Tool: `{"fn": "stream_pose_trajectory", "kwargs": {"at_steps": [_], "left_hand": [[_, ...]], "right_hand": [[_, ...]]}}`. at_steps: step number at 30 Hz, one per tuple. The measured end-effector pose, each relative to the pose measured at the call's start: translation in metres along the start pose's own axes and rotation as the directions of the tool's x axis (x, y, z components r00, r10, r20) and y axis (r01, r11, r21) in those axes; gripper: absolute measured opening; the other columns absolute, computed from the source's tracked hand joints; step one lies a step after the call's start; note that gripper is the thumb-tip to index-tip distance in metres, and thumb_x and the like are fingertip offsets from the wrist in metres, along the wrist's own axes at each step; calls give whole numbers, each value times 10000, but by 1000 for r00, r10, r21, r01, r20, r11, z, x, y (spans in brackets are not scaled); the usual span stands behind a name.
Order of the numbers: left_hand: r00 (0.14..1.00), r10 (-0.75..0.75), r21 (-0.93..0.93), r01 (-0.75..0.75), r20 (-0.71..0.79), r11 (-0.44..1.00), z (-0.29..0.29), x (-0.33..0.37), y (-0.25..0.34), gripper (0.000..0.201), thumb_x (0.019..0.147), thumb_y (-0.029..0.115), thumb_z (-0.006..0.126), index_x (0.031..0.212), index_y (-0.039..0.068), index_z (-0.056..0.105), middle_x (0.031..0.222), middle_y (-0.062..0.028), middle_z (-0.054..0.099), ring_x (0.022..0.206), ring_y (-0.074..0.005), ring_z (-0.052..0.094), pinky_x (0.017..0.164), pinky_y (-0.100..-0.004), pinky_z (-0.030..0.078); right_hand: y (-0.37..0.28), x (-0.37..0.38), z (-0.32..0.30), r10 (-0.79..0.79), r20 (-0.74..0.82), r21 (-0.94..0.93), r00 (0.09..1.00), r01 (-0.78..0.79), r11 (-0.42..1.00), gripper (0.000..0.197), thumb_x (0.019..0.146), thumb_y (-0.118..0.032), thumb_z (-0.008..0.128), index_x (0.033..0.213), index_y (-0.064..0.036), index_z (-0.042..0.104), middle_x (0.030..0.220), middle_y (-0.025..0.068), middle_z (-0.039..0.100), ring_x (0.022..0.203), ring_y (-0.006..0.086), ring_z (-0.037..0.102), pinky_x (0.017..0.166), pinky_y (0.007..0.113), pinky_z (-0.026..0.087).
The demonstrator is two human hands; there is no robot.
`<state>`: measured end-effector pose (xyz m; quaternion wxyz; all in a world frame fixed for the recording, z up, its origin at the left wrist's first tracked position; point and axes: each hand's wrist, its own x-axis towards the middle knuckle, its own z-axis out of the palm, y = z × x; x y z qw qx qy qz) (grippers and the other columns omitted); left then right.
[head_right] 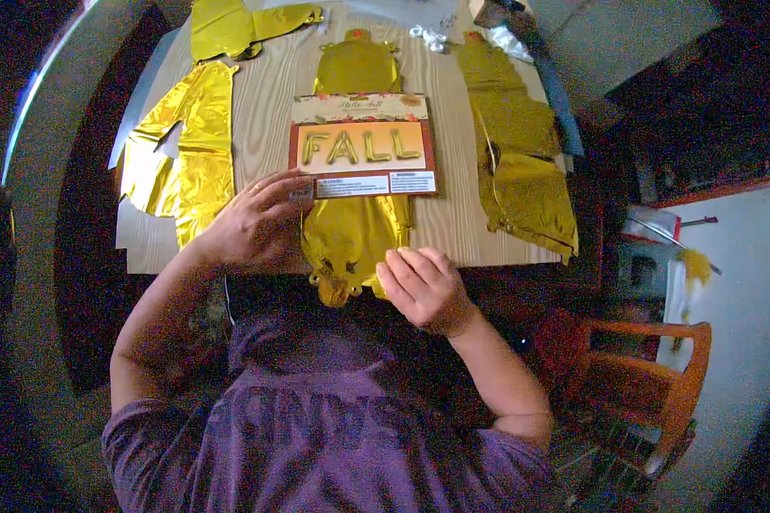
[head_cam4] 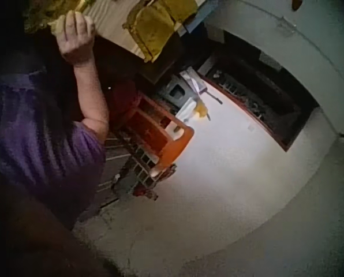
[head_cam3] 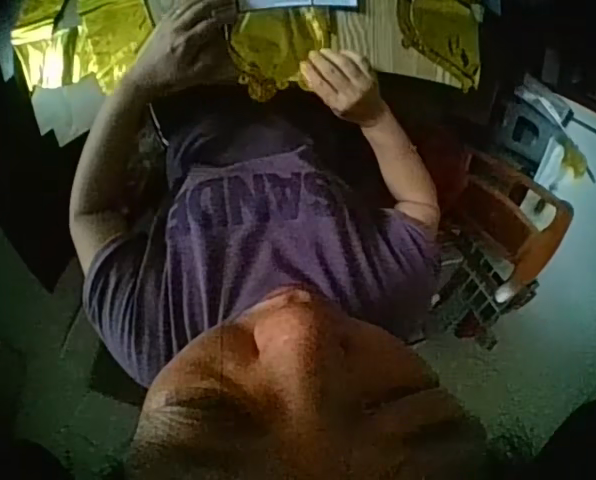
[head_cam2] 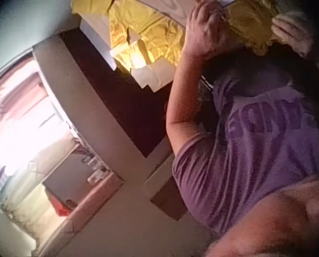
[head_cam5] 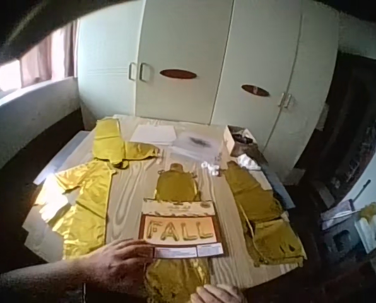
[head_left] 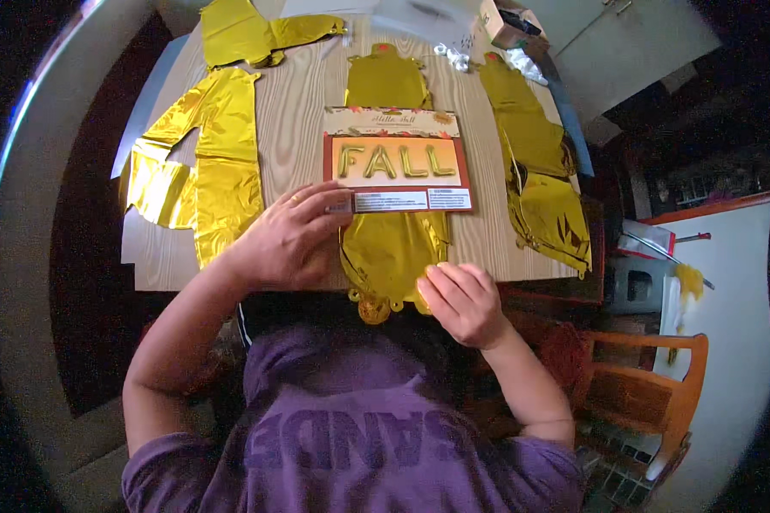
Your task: Folding gold foil balloons and inserting paper packaging cards on a table.
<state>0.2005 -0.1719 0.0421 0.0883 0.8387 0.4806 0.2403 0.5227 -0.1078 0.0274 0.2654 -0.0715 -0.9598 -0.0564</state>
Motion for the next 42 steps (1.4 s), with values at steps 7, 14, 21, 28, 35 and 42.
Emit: {"fn": "stream_pose_trajectory", "kwargs": {"at_steps": [7, 14, 21, 28, 35, 42], "left_hand": [[997, -29, 146, 39, -70, 988, 19, -24, 40, 642, 680, 162, 702, 1297, 64, 555, 1369, -154, 513, 1324, -345, 465, 1105, -515, 362], [987, -112, 257, 137, -112, 957, 38, -18, 54, 598, 717, 189, 719, 1281, 70, 559, 1348, -137, 523, 1326, -328, 462, 1118, -507, 347], [971, -175, 215, 208, -162, 954, 44, -18, 56, 500, 784, 156, 668, 1271, 83, 582, 1371, -132, 542, 1342, -338, 462, 1144, -524, 324], [950, -108, 264, 189, -293, 946, 58, -22, 50, 412, 801, 183, 661, 1203, 94, 638, 1323, -105, 598, 1297, -305, 525, 1134, -525, 348], [937, -36, 282, 141, -347, 949, 59, -20, 39, 369, 789, 164, 659, 1154, 108, 655, 1271, -80, 622, 1259, -284, 555, 1136, -519, 346], [893, -114, 144, 194, -435, 970, 61, -12, 36, 229, 785, 184, 739, 987, 112, 660, 1080, -23, 678, 1114, -209, 635, 1057, -480, 408]], "right_hand": [[-19, -29, -26, -63, -15, 54, 998, 64, 996, 195, 864, -145, 644, 1042, -74, 681, 1091, 90, 687, 1027, 232, 640, 851, 373, 509], [3, -54, -14, 101, 68, 8, 993, -102, 995, 392, 939, -99, 531, 1331, -113, 514, 1475, 150, 434, 1303, 316, 481, 1071, 482, 381], [30, -14, -2, 230, 151, -64, 961, -223, 973, 401, 908, -120, 541, 1306, -71, 566, 1382, 147, 528, 1286, 332, 500, 1110, 521, 349], [31, -8, 0, 173, 32, -61, 984, -171, 983, 300, 871, -140, 584, 1152, -67, 659, 1201, 121, 643, 1150, 293, 587, 1046, 503, 415], [36, -1, 11, 134, -84, -114, 987, -144, 983, 249, 843, -187, 634, 1067, -86, 675, 1118, 87, 658, 1068, 279, 608, 994, 475, 454], [29, 0, 12, 377, -164, 190, 911, -346, 919, 161, 822, -151, 729, 976, -133, 687, 1003, 65, 668, 954, 284, 624, 858, 425, 480]]}}
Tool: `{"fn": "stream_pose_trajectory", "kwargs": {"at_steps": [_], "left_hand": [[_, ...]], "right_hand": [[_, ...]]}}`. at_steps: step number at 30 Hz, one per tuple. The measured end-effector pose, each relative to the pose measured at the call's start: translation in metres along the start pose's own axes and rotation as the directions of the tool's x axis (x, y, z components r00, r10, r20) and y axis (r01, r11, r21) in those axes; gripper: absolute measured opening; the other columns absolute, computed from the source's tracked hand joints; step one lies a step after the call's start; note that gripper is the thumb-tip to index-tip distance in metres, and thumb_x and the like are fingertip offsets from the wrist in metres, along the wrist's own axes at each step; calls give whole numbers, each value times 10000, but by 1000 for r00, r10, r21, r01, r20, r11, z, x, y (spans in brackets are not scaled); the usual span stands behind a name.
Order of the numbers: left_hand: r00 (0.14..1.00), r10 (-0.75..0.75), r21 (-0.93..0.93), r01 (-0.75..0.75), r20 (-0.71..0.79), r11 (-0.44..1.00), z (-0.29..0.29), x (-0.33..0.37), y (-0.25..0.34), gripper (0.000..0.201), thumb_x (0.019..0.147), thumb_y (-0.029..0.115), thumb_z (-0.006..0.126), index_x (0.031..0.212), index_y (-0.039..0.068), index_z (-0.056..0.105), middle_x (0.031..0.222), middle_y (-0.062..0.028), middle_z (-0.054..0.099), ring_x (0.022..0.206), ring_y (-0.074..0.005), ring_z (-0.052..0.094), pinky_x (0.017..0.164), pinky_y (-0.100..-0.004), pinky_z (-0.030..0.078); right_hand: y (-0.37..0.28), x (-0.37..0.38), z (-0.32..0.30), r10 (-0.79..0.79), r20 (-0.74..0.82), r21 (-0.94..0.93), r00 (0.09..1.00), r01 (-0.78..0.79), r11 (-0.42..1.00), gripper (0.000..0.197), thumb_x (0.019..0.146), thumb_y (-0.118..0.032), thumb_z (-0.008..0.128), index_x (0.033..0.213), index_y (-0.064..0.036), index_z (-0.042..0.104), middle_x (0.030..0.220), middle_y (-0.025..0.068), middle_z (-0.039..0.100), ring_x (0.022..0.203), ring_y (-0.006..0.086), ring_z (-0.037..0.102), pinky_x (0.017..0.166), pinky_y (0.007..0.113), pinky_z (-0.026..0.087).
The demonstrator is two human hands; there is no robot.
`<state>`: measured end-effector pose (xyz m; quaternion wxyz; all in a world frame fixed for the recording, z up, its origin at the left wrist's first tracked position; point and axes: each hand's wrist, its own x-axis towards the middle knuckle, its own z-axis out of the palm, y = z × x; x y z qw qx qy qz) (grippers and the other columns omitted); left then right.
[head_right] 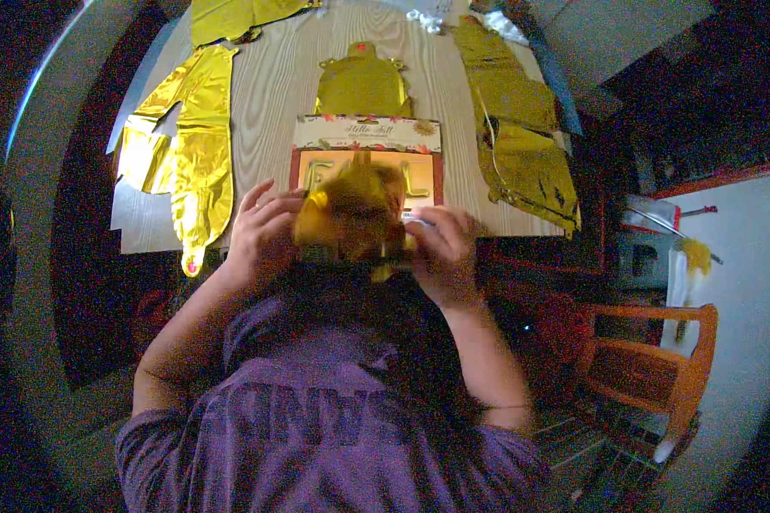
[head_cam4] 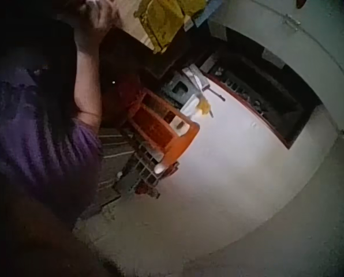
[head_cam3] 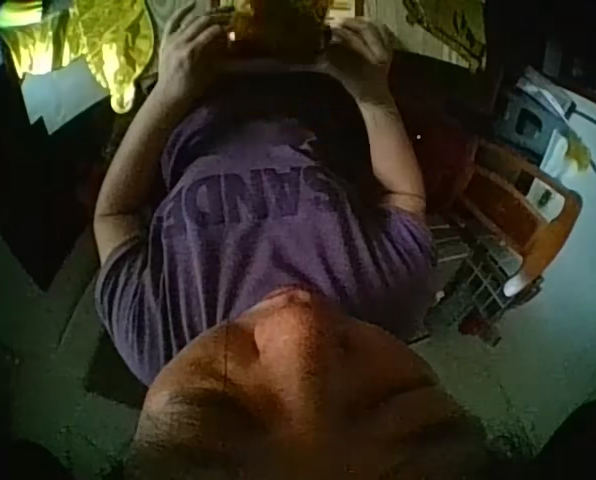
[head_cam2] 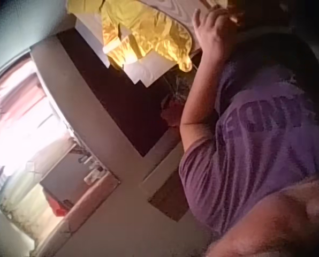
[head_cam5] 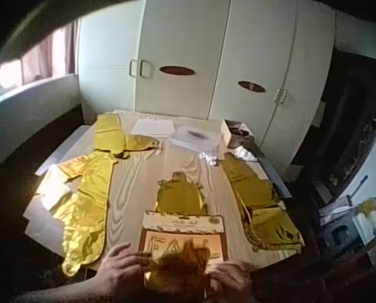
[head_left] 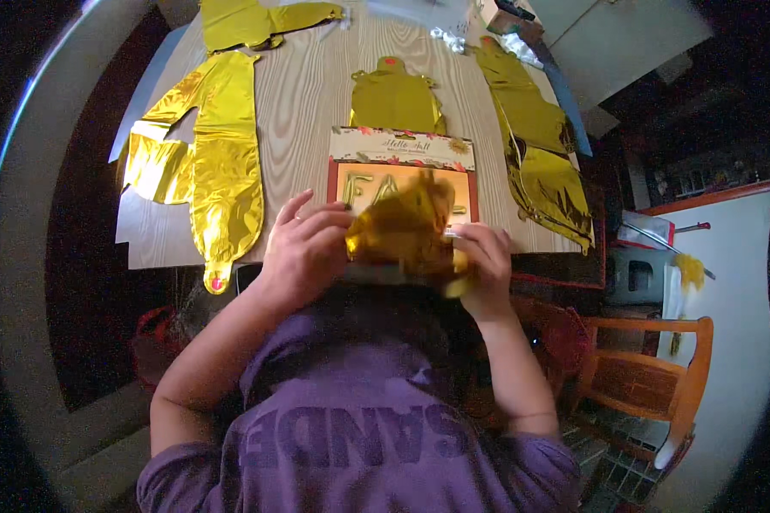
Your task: Folding gold foil balloons and inserting paper packaging cards on a table.
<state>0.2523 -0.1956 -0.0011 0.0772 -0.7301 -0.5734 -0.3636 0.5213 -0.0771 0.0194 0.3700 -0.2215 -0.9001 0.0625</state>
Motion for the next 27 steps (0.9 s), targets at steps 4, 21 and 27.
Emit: {"fn": "stream_pose_trajectory", "kwargs": {"at_steps": [4, 21, 27], "left_hand": [[939, -322, -125, 337, 124, 933, -8, 12, 9, 210, 792, 194, 783, 915, 72, 664, 1075, -67, 696, 1080, -282, 645, 954, -451, 478], [935, 225, 58, -249, 273, 967, -19, -31, 18, 551, 839, 210, 533, 1377, 95, 547, 1442, -142, 516, 1297, -332, 521, 1085, -470, 408], [952, 299, 24, -301, 64, 953, -37, 0, 27, 452, 877, 197, 555, 1320, 125, 609, 1379, -135, 582, 1272, -322, 551, 1114, -498, 369]], "right_hand": [[-12, 6, 9, 209, -2, -41, 978, -208, 977, 312, 792, -115, 772, 1046, -48, 604, 966, 108, 631, 927, 331, 599, 824, 426, 464], [-81, -9, -7, 15, 109, -334, 994, 22, 942, 474, 824, -361, 718, 1196, -77, 641, 1222, 130, 583, 1216, 336, 507, 1014, 524, 382], [-78, 0, 8, 94, 108, -252, 990, -64, 966, 286, 895, -95, 616, 1164, -8, 660, 1099, 132, 673, 960, 276, 656, 872, 378, 536]]}}
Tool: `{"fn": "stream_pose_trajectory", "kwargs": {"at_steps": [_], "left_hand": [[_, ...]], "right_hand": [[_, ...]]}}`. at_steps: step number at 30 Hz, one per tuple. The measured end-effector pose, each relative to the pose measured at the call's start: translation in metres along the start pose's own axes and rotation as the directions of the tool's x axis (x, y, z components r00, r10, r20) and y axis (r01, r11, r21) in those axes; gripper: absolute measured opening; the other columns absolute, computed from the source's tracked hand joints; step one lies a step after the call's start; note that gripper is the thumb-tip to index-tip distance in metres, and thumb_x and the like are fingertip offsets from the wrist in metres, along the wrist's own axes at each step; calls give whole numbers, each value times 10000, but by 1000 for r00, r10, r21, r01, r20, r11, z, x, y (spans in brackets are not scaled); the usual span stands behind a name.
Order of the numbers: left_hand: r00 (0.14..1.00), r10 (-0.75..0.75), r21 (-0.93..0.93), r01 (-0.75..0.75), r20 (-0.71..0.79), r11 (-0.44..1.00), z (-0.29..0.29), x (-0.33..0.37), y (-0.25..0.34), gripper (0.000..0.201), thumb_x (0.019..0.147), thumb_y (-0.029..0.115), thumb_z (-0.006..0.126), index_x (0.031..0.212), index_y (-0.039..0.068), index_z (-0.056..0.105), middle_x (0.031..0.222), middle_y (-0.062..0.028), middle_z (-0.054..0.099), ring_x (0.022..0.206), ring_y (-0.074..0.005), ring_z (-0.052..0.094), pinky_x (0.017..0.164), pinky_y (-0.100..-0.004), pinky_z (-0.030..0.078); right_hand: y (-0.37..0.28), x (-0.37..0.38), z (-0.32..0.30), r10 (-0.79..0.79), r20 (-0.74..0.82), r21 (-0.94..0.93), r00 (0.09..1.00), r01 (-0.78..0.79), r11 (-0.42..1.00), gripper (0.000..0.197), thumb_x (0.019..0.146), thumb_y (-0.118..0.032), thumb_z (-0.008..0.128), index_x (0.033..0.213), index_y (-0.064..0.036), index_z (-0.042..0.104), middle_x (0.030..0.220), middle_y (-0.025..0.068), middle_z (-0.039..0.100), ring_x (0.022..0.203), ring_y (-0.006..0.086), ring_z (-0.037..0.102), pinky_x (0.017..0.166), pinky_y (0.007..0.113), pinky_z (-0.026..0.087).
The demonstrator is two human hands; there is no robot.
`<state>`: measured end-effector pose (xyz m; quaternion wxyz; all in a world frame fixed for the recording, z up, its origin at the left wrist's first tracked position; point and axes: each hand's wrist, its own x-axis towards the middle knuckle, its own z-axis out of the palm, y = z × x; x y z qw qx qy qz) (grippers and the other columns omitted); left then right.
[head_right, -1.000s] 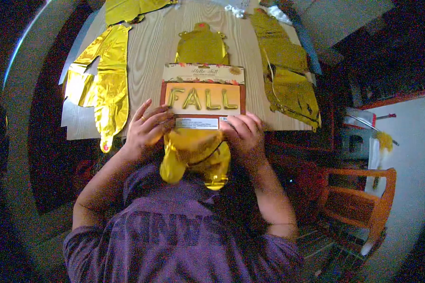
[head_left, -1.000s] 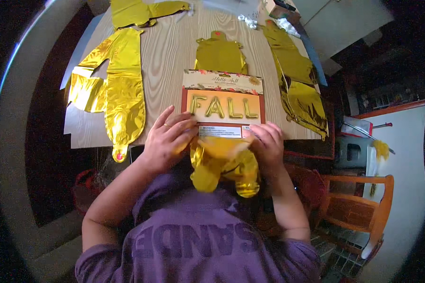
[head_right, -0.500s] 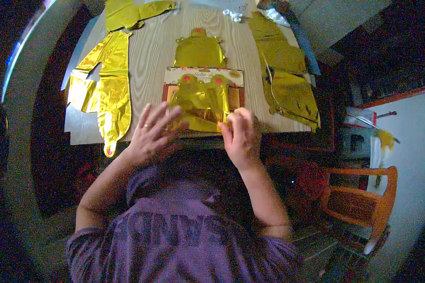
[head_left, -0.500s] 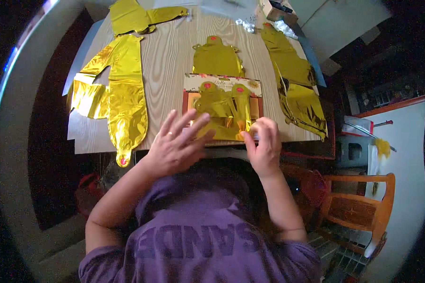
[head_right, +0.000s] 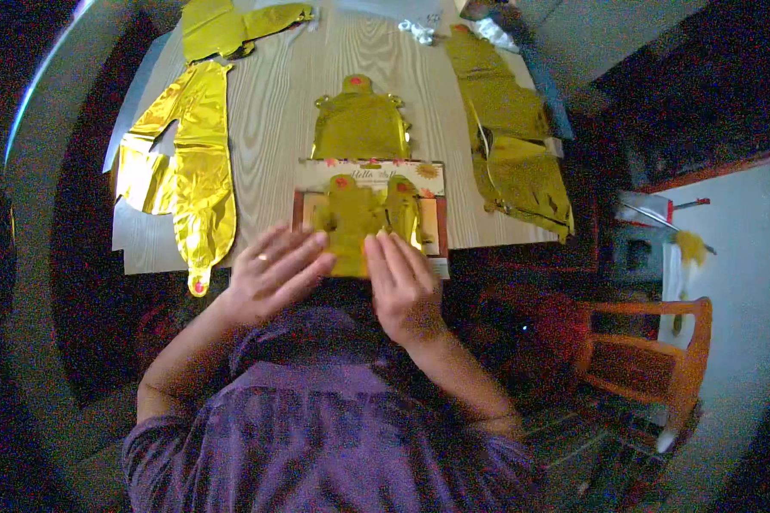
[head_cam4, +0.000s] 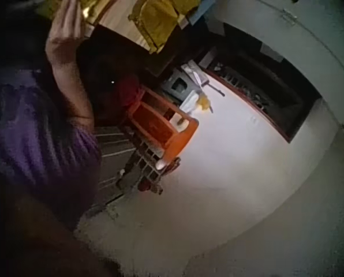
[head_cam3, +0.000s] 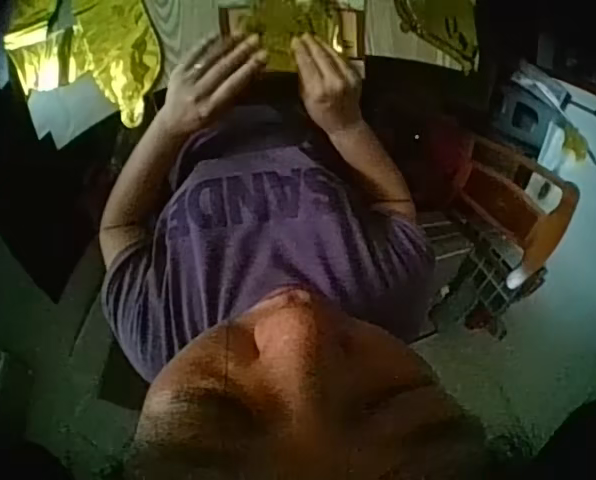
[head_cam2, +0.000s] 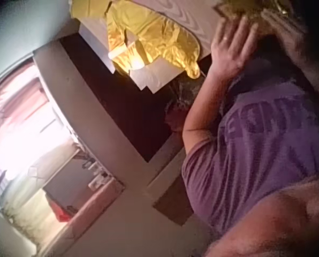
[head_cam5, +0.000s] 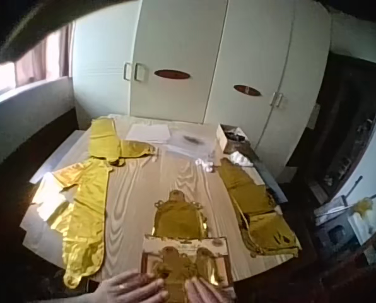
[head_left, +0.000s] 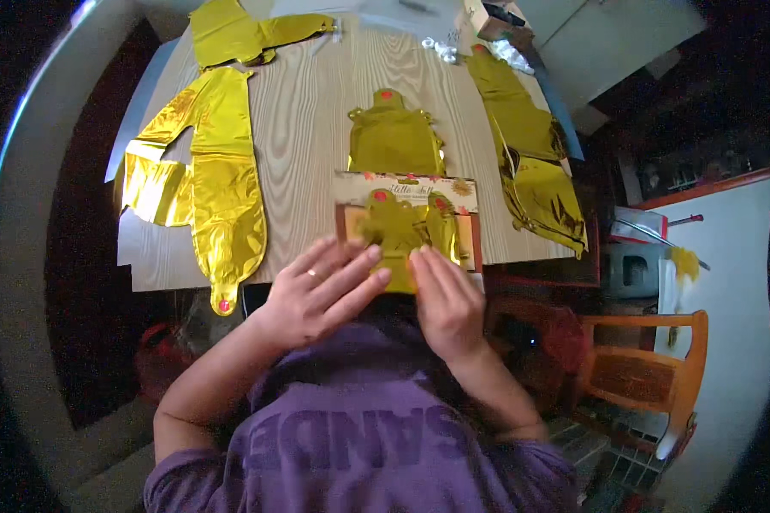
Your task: Folding gold foil balloons and inserting paper packaging cards on a table.
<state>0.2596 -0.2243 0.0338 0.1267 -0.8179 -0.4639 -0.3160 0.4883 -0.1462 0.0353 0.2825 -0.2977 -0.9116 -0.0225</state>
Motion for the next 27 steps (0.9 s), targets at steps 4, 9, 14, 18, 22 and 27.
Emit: {"fn": "stream_pose_trajectory", "kwargs": {"at_steps": [4, 9, 14, 18, 22, 27], "left_hand": [[927, -154, -25, 155, -342, 988, -11, 31, -8, 454, 862, 216, 660, 1306, 131, 614, 1404, -182, 539, 1302, -385, 505, 1129, -543, 323], [991, -124, -149, 115, -53, 982, 0, 32, 9, 616, 764, 303, 775, 1327, 136, 589, 1455, -161, 487, 1364, -374, 439, 1143, -541, 304], [992, -45, -69, 53, 115, 996, 16, 18, 12, 610, 754, 307, 737, 1325, 154, 589, 1442, -133, 493, 1361, -350, 442, 1155, -558, 288], [974, -30, -40, 41, 224, 998, 14, 11, 8, 559, 822, 265, 633, 1356, 116, 555, 1400, -140, 520, 1335, -346, 469, 1135, -559, 321], [969, -19, -90, 43, 245, 995, 13, 5, -5, 522, 874, 227, 548, 1371, 71, 528, 1384, -170, 530, 1311, -360, 492, 1113, -535, 364], [958, 33, -264, 45, 285, 964, 0, 7, -35, 470, 881, 210, 638, 1327, 76, 570, 1368, -152, 552, 1317, -365, 496, 1105, -543, 380]], "right_hand": [[9, 8, -10, 668, 38, 592, 743, -555, 584, 137, 970, -149, 616, 1028, -33, 663, 991, 71, 680, 895, 189, 659, 829, 339, 543], [-5, 30, -2, 743, 466, 874, 480, -122, -470, 328, 1021, -279, 549, 1243, -38, 573, 1212, 102, 631, 1115, 213, 609, 979, 388, 485], [-24, 13, 28, 579, 674, 694, 459, -125, -709, 397, 1048, -297, 482, 1355, -45, 497, 1332, 91, 583, 1200, 229, 576, 1027, 402, 465], [-36, 23, 29, 561, 704, 673, 436, -158, -722, 386, 1052, -290, 477, 1356, -54, 497, 1319, 93, 586, 1183, 224, 585, 1014, 398, 477], [-34, 22, 28, 493, 704, 663, 512, -222, -715, 383, 1051, -283, 478, 1347, -40, 501, 1307, 101, 592, 1176, 234, 591, 1006, 399, 483], [21, 5, -2, 317, 804, 562, 502, -816, -133, 247, 989, -264, 617, 1021, -24, 667, 978, 99, 696, 789, 200, 676, 736, 329, 551]]}}
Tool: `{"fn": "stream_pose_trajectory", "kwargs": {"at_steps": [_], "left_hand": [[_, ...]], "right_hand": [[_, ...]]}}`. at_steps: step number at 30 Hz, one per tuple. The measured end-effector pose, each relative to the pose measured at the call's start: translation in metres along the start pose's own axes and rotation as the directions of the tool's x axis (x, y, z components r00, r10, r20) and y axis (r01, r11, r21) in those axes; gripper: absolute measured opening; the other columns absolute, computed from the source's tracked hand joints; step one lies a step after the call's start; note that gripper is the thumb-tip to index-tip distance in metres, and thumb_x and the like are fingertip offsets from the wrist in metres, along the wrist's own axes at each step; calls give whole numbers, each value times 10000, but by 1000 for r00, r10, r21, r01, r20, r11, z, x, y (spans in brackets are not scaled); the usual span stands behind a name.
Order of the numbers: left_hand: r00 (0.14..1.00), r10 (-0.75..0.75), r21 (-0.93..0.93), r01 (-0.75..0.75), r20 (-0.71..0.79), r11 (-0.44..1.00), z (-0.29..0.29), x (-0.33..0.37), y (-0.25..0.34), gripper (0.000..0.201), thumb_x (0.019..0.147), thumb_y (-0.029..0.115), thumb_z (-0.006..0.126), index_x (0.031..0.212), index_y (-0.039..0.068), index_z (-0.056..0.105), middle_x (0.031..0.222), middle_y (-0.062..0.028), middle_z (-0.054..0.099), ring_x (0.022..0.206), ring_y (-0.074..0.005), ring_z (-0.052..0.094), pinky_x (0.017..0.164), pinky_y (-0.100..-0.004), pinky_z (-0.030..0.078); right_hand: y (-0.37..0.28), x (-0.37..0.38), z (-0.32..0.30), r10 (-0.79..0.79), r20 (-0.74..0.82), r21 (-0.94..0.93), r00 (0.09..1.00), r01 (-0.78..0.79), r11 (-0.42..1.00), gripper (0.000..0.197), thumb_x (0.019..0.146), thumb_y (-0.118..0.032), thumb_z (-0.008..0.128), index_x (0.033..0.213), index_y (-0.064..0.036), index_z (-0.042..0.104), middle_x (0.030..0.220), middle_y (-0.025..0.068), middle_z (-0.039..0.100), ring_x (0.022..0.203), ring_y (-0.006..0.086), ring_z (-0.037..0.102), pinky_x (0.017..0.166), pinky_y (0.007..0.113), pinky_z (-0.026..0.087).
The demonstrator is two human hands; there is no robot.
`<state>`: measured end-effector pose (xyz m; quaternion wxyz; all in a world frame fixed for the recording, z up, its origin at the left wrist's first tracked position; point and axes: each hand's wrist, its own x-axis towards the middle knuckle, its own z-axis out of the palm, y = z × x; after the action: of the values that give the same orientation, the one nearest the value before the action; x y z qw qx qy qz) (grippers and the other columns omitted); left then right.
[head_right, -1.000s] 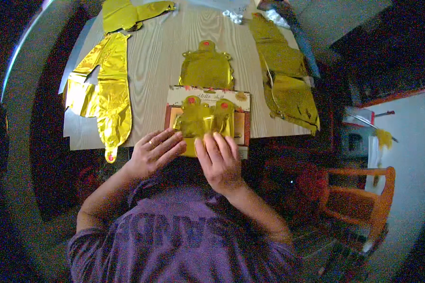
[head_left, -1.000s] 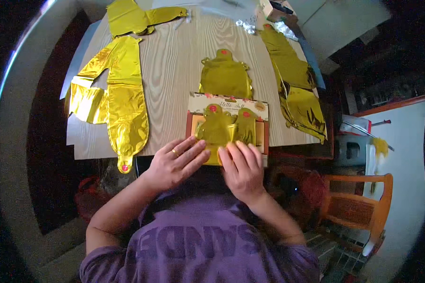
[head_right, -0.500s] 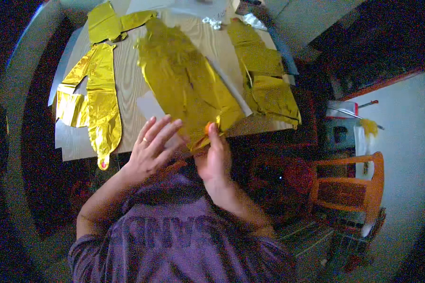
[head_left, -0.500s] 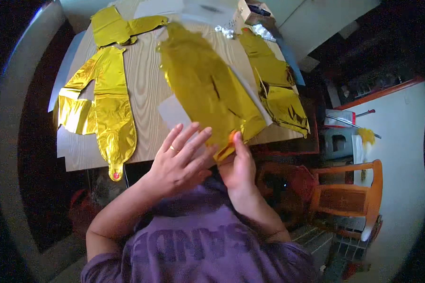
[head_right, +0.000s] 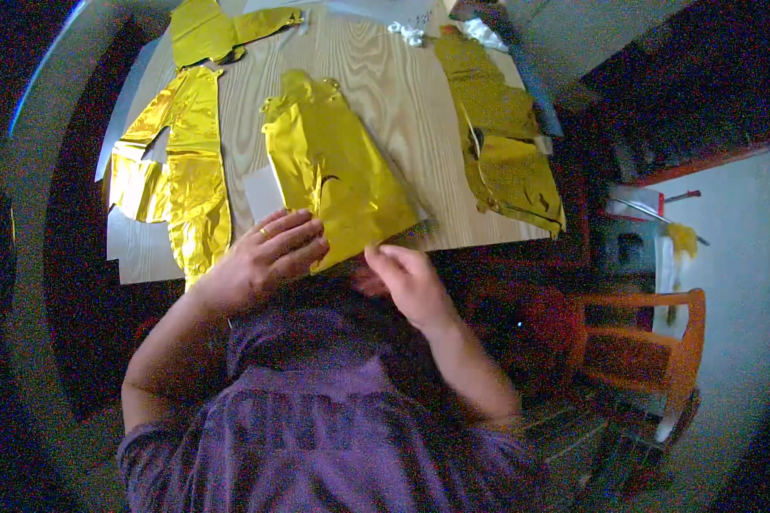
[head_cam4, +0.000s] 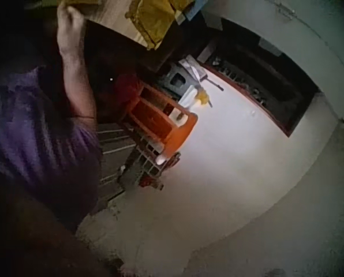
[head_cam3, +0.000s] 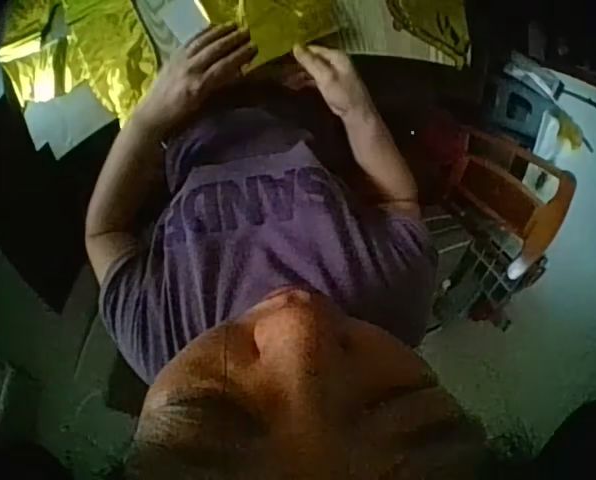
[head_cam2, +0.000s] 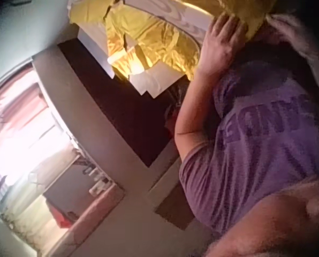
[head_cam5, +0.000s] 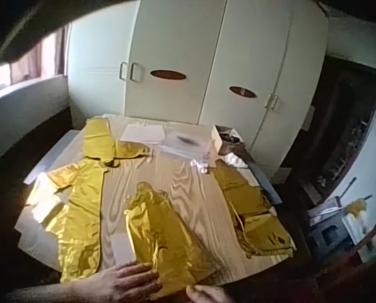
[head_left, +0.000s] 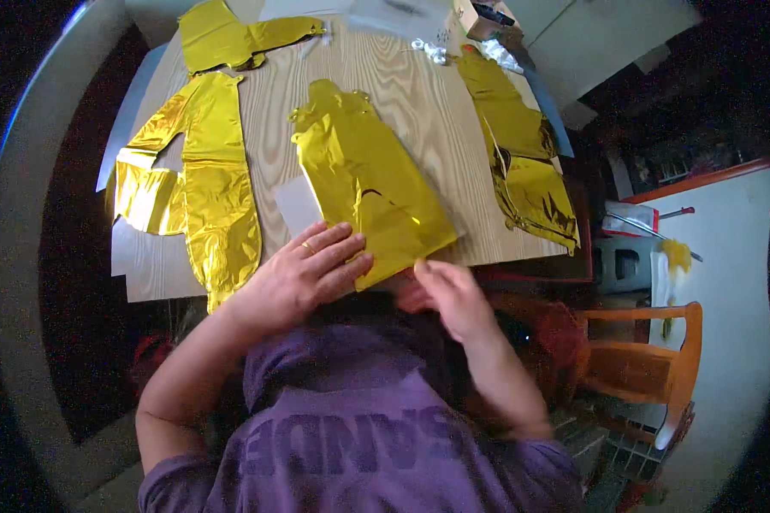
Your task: Folding gold foil balloons and inserting paper packaging cards on a table.
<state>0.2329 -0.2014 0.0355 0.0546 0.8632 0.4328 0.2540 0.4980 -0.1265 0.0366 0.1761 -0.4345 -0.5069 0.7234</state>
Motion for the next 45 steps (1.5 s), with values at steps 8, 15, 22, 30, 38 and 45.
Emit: {"fn": "stream_pose_trajectory", "kwargs": {"at_steps": [8, 15, 22, 30, 38, 45], "left_hand": [[989, -22, 24, 19, 143, 1000, -6, -6, -12, 511, 875, 222, 655, 1365, 118, 555, 1469, -126, 472, 1402, -356, 399, 1160, -547, 296], [957, -291, 175, 287, -3, 942, -14, -11, -17, 638, 822, 157, 633, 1427, 39, 470, 1473, -199, 450, 1398, -401, 390, 1172, -533, 300], [964, -264, 215, 252, 33, 944, -7, -22, -21, 638, 805, 124, 580, 1411, -38, 461, 1469, -198, 462, 1382, -390, 420, 1142, -459, 378], [977, -214, 269, 204, 9, 941, -10, -18, -15, 517, 865, 128, 537, 1343, -67, 508, 1388, -211, 506, 1310, -395, 482, 1091, -451, 433], [972, -232, 292, 215, 25, 932, -10, -18, -10, 546, 839, 109, 567, 1351, -72, 508, 1410, -207, 502, 1335, -386, 464, 1085, -437, 449], [983, -171, 219, 155, 59, 963, -18, -16, -19, 546, 824, 99, 576, 1352, -30, 525, 1411, -201, 506, 1315, -391, 490, 1071, -444, 459]], "right_hand": [[-17, -1, 5, -759, 497, -832, 420, 480, -279, 254, 810, -175, 742, 1023, -46, 692, 1157, 108, 628, 1052, 278, 606, 883, 394, 503], [-5, 26, 11, -695, 619, -747, 366, 548, -376, 316, 838, -195, 708, 1097, -15, 687, 1126, 131, 662, 1068, 284, 616, 921, 417, 492], [-10, 27, 8, -704, 600, -771, 380, 508, -383, 283, 895, -177, 630, 1118, -13, 685, 1161, 150, 660, 1106, 297, 617, 986, 437, 481], [-6, 25, 20, -696, 577, -810, 428, 410, -420, 308, 929, -118, 572, 1170, 60, 644, 1214, 234, 642, 1146, 366, 618, 1006, 452, 498], [-14, 24, 21, -638, 598, -800, 486, 418, -431, 357, 925, -98, 545, 1220, 95, 598, 1236, 280, 612, 1163, 401, 602, 1031, 478, 482], [-20, 21, 25, -562, 595, -800, 574, 362, -478, 408, 907, -115, 533, 1251, 100, 576, 1265, 295, 586, 1194, 418, 571, 1056, 504, 446]]}}
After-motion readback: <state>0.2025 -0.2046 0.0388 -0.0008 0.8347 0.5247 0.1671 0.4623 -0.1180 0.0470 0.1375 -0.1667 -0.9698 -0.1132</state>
